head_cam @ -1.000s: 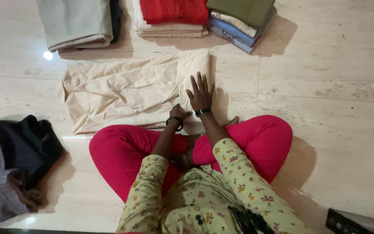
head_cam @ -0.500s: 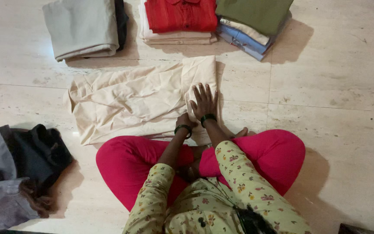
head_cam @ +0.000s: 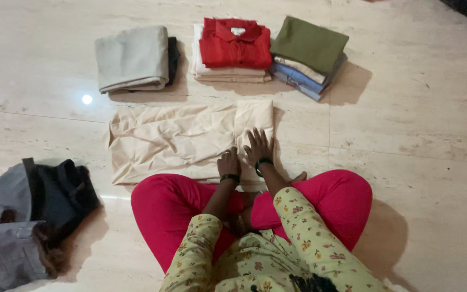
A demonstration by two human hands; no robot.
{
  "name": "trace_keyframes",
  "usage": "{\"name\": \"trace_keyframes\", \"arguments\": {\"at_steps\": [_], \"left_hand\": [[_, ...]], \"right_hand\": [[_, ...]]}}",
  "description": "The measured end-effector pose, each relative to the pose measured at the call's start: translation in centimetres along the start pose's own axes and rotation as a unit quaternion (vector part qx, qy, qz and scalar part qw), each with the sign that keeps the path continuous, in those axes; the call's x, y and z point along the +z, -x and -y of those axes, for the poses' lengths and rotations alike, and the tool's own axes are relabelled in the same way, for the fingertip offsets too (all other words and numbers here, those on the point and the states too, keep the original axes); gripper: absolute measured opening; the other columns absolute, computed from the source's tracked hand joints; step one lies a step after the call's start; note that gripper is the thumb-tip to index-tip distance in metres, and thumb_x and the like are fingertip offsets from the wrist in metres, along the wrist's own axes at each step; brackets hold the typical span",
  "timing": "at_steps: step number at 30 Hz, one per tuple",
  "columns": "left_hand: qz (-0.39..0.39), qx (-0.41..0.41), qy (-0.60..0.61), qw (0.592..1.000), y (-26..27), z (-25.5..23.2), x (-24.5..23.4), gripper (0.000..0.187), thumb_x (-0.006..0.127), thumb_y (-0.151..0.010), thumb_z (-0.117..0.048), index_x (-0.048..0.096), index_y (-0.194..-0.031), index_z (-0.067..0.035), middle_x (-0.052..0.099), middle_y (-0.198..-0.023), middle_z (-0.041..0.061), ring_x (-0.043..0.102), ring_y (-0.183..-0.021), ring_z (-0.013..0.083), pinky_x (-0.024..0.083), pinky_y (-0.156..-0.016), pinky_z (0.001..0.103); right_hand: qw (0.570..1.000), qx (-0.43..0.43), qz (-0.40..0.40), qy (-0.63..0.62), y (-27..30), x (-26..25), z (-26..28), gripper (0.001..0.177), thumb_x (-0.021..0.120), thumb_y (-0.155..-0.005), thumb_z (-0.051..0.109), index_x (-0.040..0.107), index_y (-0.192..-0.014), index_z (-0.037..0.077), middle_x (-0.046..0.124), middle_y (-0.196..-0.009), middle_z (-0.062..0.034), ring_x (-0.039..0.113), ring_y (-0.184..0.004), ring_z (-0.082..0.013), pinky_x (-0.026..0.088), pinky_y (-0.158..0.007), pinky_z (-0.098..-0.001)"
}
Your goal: The person sits on the floor and folds a green shirt, then a cream-colored shirt, placing each folded item into a stack. The person smooths and aligns the garments by hand before stacking them.
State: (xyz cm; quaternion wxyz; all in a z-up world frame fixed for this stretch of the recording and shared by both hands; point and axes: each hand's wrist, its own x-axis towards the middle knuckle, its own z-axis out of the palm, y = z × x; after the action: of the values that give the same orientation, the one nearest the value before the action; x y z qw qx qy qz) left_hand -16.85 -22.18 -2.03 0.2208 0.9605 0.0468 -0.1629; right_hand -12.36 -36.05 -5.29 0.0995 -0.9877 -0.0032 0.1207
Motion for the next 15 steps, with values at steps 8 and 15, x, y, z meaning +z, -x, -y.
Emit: {"name": "trace_keyframes", "arguments": {"at_steps": [8,15], "left_hand": [[-0.075,0.268,-0.082,0.957,1.9,-2.7,2.7,0.08,0.054,-0.097,-0.028,0.016,-0.163,-0.007,0.024,-0.17,0.013,0.021,-0.156,0.0281,0.017,-0.125,0.048],[0.001,0.226,-0.083,0.971,-0.1,-2.5,3.1,0.088,0.05,-0.092,-0.049,0.015,-0.161,-0.006,0.014,-0.172,0.013,0.008,-0.158,0.028,0.005,-0.124,0.049]], "right_hand": [[0.858,0.048,-0.116,-0.497,1.8,-2.2,0.2,0.04,0.044,-0.106,0.029,0.065,-0.139,0.025,0.05,-0.159,-0.0012,0.047,-0.145,-0.0225,0.023,-0.128,-0.0391],[0.808,0.193,-0.227,-0.508,0.7,-2.1,1.0,0.04,0.052,-0.106,0.033,0.065,-0.143,0.023,0.062,-0.152,-0.0018,0.058,-0.141,-0.0185,0.042,-0.123,-0.0359]]}}
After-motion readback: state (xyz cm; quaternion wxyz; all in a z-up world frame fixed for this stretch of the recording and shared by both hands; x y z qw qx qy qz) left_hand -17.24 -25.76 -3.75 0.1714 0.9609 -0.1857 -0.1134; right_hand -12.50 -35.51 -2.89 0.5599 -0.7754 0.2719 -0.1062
